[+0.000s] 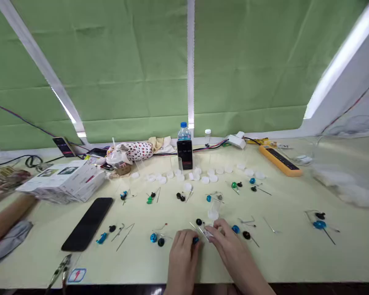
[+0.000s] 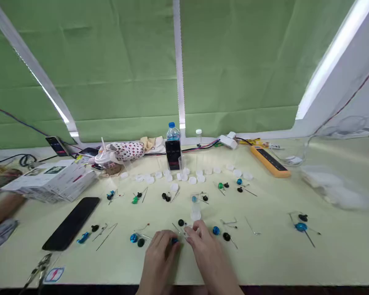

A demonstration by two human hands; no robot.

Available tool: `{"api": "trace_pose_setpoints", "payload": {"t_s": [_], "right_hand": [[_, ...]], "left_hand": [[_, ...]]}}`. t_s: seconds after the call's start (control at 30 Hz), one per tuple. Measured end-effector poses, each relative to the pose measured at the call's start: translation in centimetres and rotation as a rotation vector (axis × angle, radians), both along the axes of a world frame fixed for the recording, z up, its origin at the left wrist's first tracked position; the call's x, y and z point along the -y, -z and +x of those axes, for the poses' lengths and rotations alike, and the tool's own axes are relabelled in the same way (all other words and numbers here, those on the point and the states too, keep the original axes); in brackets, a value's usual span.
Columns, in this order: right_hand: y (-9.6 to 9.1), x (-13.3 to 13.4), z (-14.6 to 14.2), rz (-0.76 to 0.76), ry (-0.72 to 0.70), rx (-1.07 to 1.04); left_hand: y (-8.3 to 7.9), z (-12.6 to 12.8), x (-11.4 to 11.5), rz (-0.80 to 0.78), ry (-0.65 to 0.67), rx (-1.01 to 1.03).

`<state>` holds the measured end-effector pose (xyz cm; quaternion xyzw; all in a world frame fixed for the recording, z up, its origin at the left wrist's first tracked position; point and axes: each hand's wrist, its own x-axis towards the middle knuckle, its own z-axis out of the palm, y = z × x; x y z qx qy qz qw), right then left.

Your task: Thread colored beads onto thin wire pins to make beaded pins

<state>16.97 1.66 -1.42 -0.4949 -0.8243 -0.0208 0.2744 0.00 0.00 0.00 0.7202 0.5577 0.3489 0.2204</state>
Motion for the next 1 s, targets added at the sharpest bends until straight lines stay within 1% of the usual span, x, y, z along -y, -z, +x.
{"api": "trace_pose_setpoints", "payload": {"t_s": [0.13, 0.27, 0.37, 0.47, 0.6, 0.7, 0.8, 1.0], "right_hand": [[0.7, 0.1, 0.2, 0.025, 0.067, 0.039], [0.3, 0.6, -0.3, 0.014, 0.117, 0.065], [0.0, 1.1, -1.0, 0.000, 0.123, 0.098], [0.1, 1.4, -1.7, 0.031, 0.107, 0.154], [0.2, 1.6, -2.5, 0.093, 0.145, 0.284], [-0.3, 1.5, -3.1, 0.128, 0.191, 0.382], [-1.1, 1.5, -3.7, 0.154, 0.196, 0.455], [-2.0, 1.5, -4.5, 0.192, 0.204, 0.473]], "left_hand": [[0.2, -0.7, 0.5, -0.035, -0.038, 0.052], [-0.2, -0.9, 0.6, -0.135, -0.055, 0.147], [-0.8, -1.0, 0.6, -0.198, -0.070, 0.218], [-1.3, -1.1, 0.5, -0.231, -0.077, 0.274], [-1.4, -1.3, 0.4, -0.228, -0.066, 0.333], [-1.2, -1.4, 0.4, -0.230, -0.051, 0.359], [-1.2, -1.4, 0.4, -0.230, -0.052, 0.379], [-1.0, -1.4, 0.4, -0.189, -0.072, 0.375]]}}
